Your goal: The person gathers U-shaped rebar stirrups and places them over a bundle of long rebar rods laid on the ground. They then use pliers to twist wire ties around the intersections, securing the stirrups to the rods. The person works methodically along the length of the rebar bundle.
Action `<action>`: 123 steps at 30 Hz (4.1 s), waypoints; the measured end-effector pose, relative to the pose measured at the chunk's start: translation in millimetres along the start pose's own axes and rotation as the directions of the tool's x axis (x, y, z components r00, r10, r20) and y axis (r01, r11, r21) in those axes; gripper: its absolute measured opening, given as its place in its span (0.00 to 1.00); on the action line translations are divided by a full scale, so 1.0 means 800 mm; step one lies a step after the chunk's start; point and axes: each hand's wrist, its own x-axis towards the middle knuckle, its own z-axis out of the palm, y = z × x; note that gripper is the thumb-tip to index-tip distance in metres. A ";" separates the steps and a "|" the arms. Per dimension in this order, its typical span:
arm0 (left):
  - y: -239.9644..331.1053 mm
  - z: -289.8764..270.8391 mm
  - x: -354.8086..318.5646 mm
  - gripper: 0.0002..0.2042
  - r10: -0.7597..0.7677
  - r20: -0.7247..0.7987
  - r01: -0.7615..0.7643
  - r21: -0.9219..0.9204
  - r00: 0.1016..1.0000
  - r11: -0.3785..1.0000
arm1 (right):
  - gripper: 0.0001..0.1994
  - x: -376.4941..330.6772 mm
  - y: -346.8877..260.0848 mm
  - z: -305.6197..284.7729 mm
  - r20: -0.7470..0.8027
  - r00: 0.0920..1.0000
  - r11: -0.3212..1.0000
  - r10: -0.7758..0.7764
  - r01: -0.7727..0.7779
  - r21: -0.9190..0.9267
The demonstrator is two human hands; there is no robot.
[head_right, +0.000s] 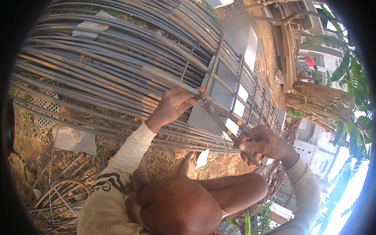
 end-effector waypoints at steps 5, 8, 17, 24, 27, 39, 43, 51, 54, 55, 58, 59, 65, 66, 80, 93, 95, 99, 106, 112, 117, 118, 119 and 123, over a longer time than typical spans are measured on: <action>-0.007 0.003 -0.007 0.16 -0.010 0.013 0.010 0.017 1.000 1.000 | 0.34 -0.027 -0.039 0.016 -0.400 0.873 0.577 -0.280 -0.180 -0.797; -0.002 -0.001 -0.005 0.15 -0.044 0.031 0.044 -0.004 0.999 0.999 | 0.33 -0.044 -0.047 0.033 -0.144 0.670 -0.024 -0.728 -0.235 -0.972; -0.008 0.005 -0.009 0.15 -0.068 0.057 0.072 -0.071 0.996 0.995 | 0.38 -0.030 -0.029 -0.051 0.221 0.563 -0.388 -0.796 -0.196 -0.901; -0.008 0.002 -0.002 0.14 -0.012 0.021 0.013 -0.039 1.000 0.999 | 0.39 -0.026 -0.019 -0.056 0.130 0.590 -0.265 -0.797 -0.148 -0.953; -0.010 0.000 -0.006 0.15 0.012 0.030 -0.012 -0.002 0.999 1.000 | 0.32 -0.030 0.008 -0.005 -0.220 0.738 0.435 -0.638 0.110 -0.894; -0.001 -0.008 -0.004 0.17 -0.050 0.083 0.051 -0.011 0.995 0.999 | 0.36 -0.010 0.035 0.005 -0.115 0.981 0.986 -0.156 0.161 0.034; 0.000 -0.010 -0.004 0.17 -0.081 0.102 0.084 -0.018 0.991 0.996 | 0.33 -0.015 0.022 -0.003 -0.081 0.990 0.994 -0.112 0.113 0.007; -0.014 0.006 -0.005 0.15 -0.018 0.027 0.019 -0.058 0.999 0.998 | 0.28 -0.015 -0.011 -0.051 -0.084 0.994 0.982 -0.069 0.052 -0.184; -0.013 0.008 -0.006 0.15 -0.016 0.033 0.017 -0.054 0.999 0.998 | 0.25 -0.016 -0.024 -0.063 -0.044 0.998 0.973 -0.041 0.030 -0.231; -0.011 0.006 -0.004 0.15 -0.008 0.031 0.009 -0.045 0.999 0.999 | 0.25 -0.017 -0.028 -0.055 -0.048 0.998 0.920 -0.032 0.011 -0.391; -0.010 -0.006 -0.004 0.17 -0.013 0.119 0.013 0.004 0.993 1.000 | 0.31 -0.033 -0.033 -0.017 -0.269 0.929 0.744 -0.253 0.009 -0.669; -0.009 -0.008 -0.005 0.16 -0.028 0.134 0.027 0.007 0.991 1.000 | 0.33 -0.036 -0.035 -0.011 -0.295 0.911 0.692 -0.288 -0.015 -0.722; -0.007 -0.007 -0.003 0.15 -0.036 0.101 0.038 -0.016 0.994 0.999 | 0.33 -0.055 -0.023 0.027 -0.102 0.654 0.012 -0.749 -0.141 -0.990; -0.007 -0.005 -0.004 0.15 -0.043 0.105 0.045 -0.020 0.994 0.999 | 0.34 -0.056 -0.021 0.034 -0.019 0.617 -0.160 -0.787 -0.232 -0.959; -0.008 -0.001 -0.009 0.12 -0.072 0.099 0.075 -0.022 0.992 0.997 | 0.37 -0.031 0.008 -0.044 0.219 0.510 -0.393 -0.832 -0.263 -0.881; -0.012 -0.001 -0.008 0.15 -0.041 0.113 0.036 0.054 0.993 0.998 | 0.27 -0.039 0.021 0.044 -0.500 0.805 0.833 -0.318 -0.014 -0.553; -0.015 -0.001 -0.010 0.16 -0.044 0.105 0.038 0.059 0.993 0.998 | 0.24 -0.036 0.013 0.046 -0.504 0.807 0.850 -0.309 -0.004 -0.527; -0.006 -0.002 -0.008 0.16 -0.053 0.110 0.047 0.051 0.993 0.998 | 0.26 -0.034 0.021 0.053 -0.484 0.678 0.617 -0.553 -0.056 -0.785; -0.001 -0.008 -0.006 0.13 -0.059 0.096 0.052 0.077 0.994 0.996 | 0.28 -0.002 0.063 0.040 0.013 0.998 0.736 0.062 -0.054 0.675; 0.006 -0.005 -0.005 0.15 -0.056 0.084 0.053 0.037 0.995 0.998 | 0.25 -0.001 0.042 0.031 -0.257 0.966 0.995 -0.025 -0.001 -0.103; 0.021 0.002 -0.002 0.17 -0.131 -0.004 0.131 -0.043 0.991 0.990 | 0.27 -0.011 0.035 0.019 -0.476 0.716 0.641 -0.511 -0.051 -0.766; 0.026 0.004 -0.001 0.17 -0.147 -0.027 0.145 -0.065 0.989 0.987 | 0.26 -0.012 0.041 0.015 -0.409 0.639 0.504 -0.652 -0.039 -0.863; 0.022 0.003 -0.009 0.18 -0.169 0.012 0.170 -0.029 0.985 0.985 | 0.25 -0.013 0.046 0.013 -0.317 0.554 0.350 -0.770 -0.049 -0.936; 0.033 0.022 -0.044 0.23 -0.188 -0.355 0.214 0.035 0.916 0.976 | 0.22 -0.028 0.030 0.022 -0.311 0.712 0.493 -0.630 0.057 -0.868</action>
